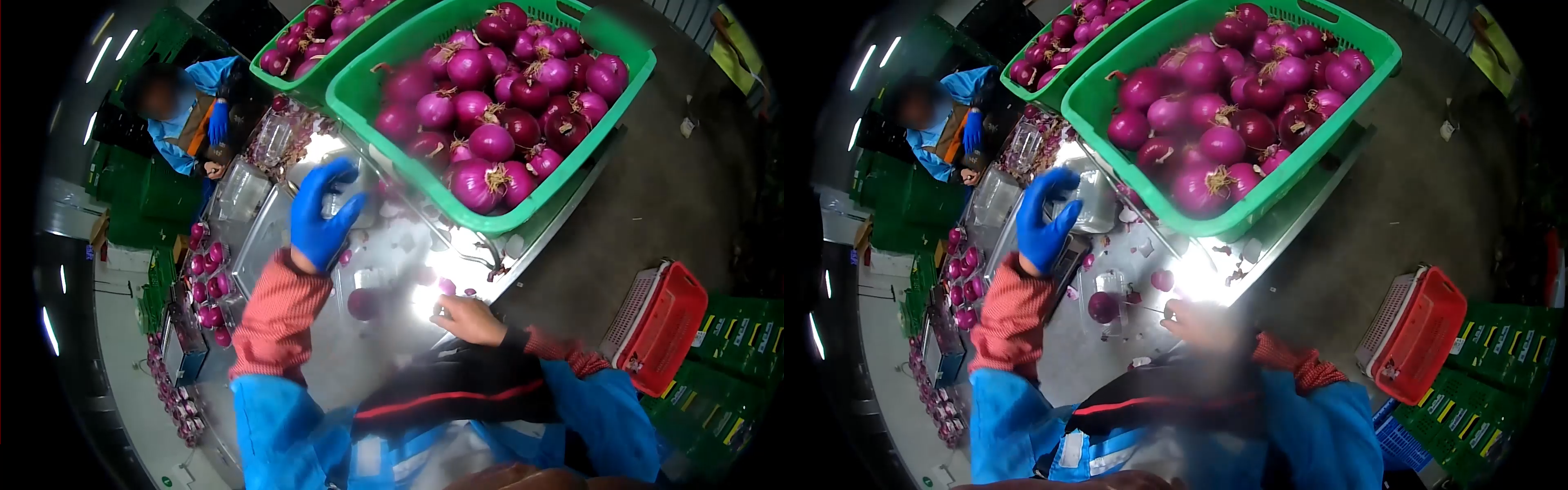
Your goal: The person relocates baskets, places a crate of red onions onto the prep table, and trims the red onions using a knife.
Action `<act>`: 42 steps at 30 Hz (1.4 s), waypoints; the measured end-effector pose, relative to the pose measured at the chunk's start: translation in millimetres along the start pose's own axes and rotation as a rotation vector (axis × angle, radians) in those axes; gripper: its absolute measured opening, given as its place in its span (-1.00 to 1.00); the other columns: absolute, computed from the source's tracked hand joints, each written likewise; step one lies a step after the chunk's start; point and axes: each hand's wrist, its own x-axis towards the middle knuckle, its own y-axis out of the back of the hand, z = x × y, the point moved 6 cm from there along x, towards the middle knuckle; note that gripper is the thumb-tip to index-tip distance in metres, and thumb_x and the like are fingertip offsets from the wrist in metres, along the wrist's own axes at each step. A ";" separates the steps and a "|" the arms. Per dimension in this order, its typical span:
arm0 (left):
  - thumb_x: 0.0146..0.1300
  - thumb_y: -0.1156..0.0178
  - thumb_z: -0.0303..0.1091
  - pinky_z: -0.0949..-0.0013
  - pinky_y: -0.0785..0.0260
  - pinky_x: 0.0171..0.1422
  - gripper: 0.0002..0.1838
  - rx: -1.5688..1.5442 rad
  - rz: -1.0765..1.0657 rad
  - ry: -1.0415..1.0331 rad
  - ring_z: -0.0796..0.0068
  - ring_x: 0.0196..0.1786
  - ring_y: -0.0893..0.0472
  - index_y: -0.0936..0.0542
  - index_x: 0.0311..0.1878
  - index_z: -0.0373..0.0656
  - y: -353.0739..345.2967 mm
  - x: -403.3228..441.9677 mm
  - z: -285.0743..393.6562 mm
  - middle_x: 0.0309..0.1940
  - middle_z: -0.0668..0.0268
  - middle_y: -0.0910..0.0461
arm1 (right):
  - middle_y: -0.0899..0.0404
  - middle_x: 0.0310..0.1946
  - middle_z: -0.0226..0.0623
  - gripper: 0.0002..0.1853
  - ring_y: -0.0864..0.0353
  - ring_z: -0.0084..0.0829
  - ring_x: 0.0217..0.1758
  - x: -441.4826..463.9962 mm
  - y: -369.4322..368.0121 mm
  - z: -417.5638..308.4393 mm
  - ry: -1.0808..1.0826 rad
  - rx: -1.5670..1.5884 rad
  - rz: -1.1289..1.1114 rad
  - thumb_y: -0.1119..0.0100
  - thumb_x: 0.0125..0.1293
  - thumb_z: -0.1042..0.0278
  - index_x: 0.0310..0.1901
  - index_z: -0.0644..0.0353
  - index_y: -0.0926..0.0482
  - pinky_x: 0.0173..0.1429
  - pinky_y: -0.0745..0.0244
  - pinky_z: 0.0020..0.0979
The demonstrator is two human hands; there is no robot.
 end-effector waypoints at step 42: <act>-0.15 -0.50 -0.14 0.18 -0.50 0.09 -0.26 0.658 -1.178 0.381 0.28 -0.05 -0.64 -0.48 0.16 -0.13 -146.1 163.7 -94.2 -0.09 0.21 -0.65 | -0.60 -0.36 -0.05 -0.72 -0.60 -0.09 -0.31 -27.2 64.4 50.3 -0.194 0.233 0.138 -0.07 0.32 0.11 -0.14 0.12 -0.61 -0.23 -0.45 -0.14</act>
